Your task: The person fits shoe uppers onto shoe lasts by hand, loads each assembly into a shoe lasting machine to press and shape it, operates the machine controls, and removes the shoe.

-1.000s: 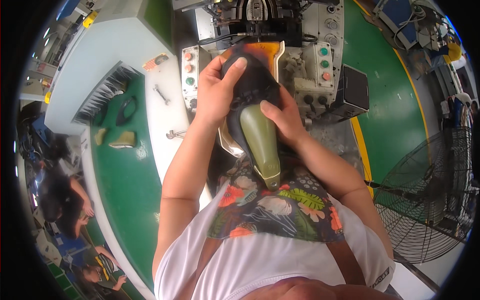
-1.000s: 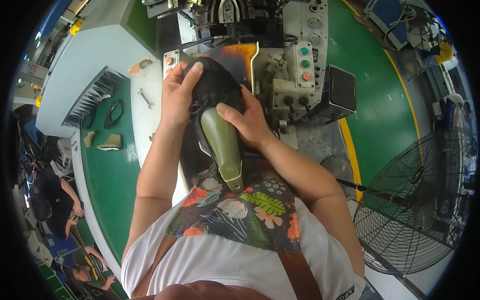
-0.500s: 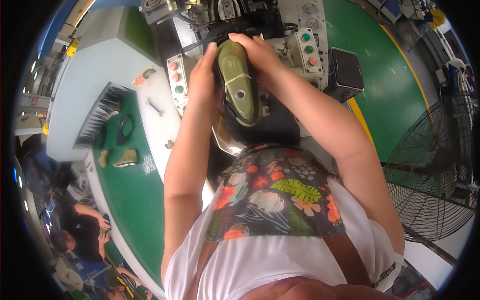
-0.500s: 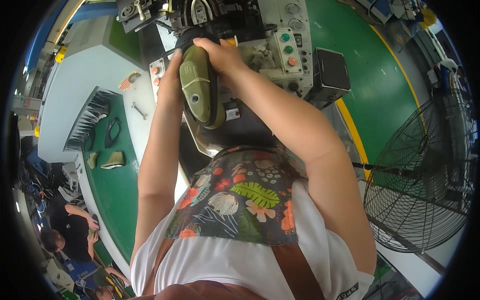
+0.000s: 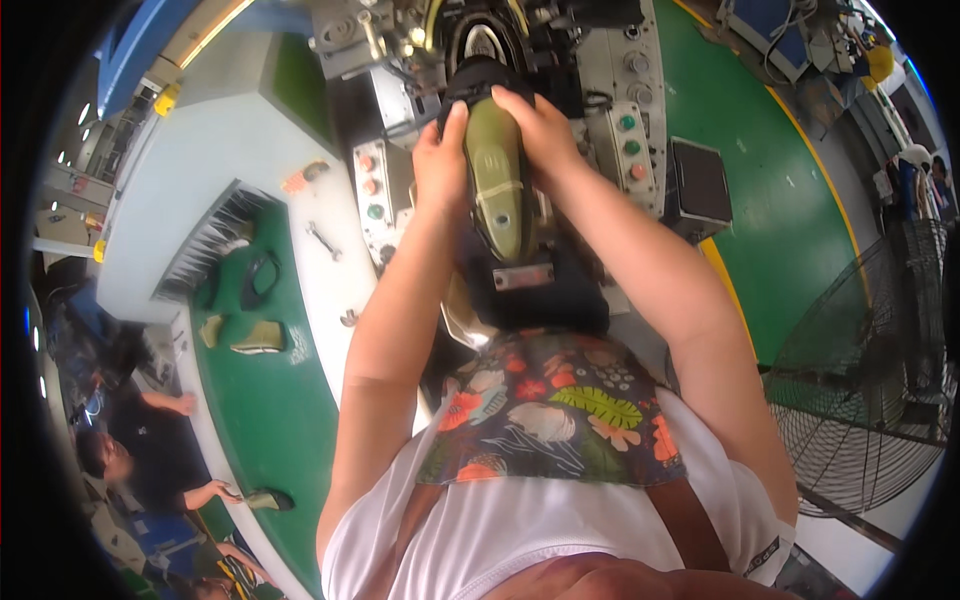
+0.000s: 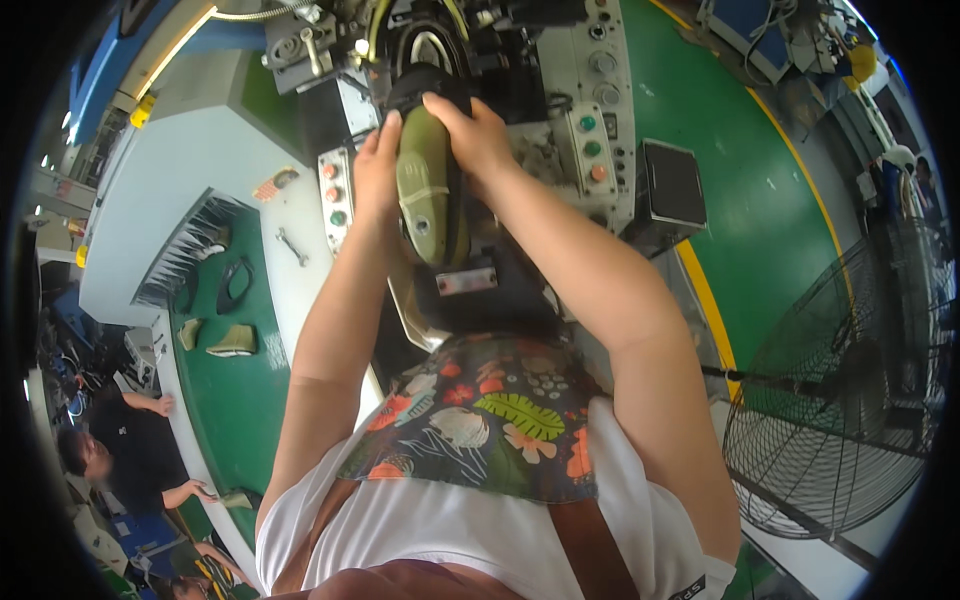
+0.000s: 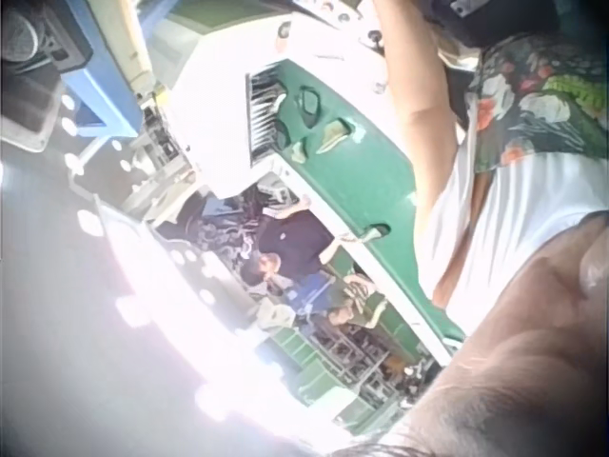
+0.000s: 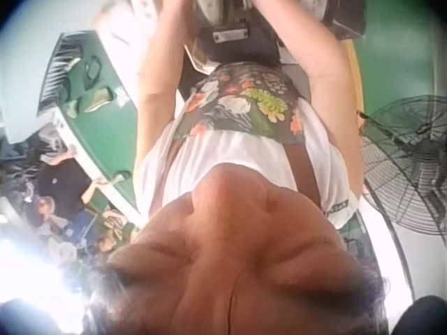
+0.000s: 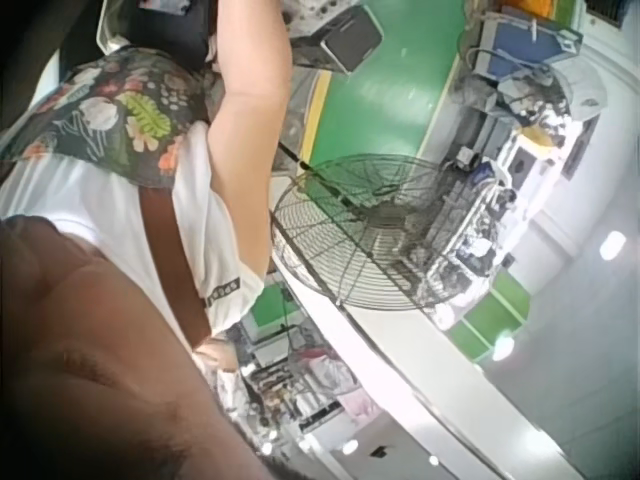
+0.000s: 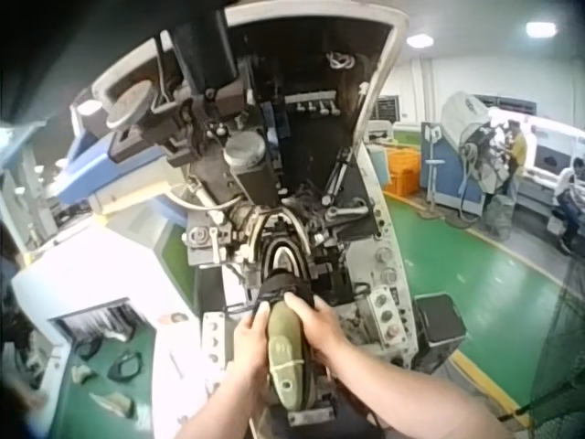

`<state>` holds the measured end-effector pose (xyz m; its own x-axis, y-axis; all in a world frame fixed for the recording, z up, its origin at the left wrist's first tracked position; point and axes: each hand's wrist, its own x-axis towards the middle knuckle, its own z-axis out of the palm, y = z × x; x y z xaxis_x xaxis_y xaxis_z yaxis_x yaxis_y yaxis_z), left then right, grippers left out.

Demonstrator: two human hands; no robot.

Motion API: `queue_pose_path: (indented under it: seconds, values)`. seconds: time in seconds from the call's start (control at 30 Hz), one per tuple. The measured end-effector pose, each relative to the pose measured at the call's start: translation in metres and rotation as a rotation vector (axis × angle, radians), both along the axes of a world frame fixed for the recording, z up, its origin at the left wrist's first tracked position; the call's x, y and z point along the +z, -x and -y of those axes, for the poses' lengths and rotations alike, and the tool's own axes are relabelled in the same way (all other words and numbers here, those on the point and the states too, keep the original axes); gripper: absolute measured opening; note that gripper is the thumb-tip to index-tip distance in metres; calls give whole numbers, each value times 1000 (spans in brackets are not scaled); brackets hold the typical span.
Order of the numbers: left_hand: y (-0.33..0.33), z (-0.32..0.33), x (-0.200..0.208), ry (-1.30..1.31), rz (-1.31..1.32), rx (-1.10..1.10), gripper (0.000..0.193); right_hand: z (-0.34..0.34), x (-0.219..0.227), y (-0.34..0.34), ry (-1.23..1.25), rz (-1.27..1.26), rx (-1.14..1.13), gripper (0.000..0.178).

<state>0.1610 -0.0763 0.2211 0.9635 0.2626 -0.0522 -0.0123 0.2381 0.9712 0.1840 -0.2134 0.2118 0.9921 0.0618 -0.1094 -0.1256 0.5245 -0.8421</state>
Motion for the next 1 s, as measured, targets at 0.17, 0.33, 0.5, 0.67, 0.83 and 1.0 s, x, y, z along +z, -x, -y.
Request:
queue_pose_path:
  seconds: [0.17, 0.33, 0.5, 0.67, 0.83, 1.0]
  values:
    - [3, 5, -16, 57, 146, -49, 36, 7, -6, 9, 58, 148, -53, 34]
    - [7, 10, -24, 150, 239, -100, 30, 14, -10, 15, 60, 254, -61, 32]
    - [2, 12, -33, 130, 307, -120, 29, 20, -15, 16, 85, 293, -97, 34]
    - [-3, 13, -51, 8, 370, -114, 27, 29, -23, 17, 152, 376, -101, 35]
    - [7, 18, -62, 40, 382, -123, 27, 33, -33, 32, 174, 324, -98, 36]
    - [13, 21, -56, 84, 348, -149, 27, 34, -29, 38, 156, 333, -128, 34]
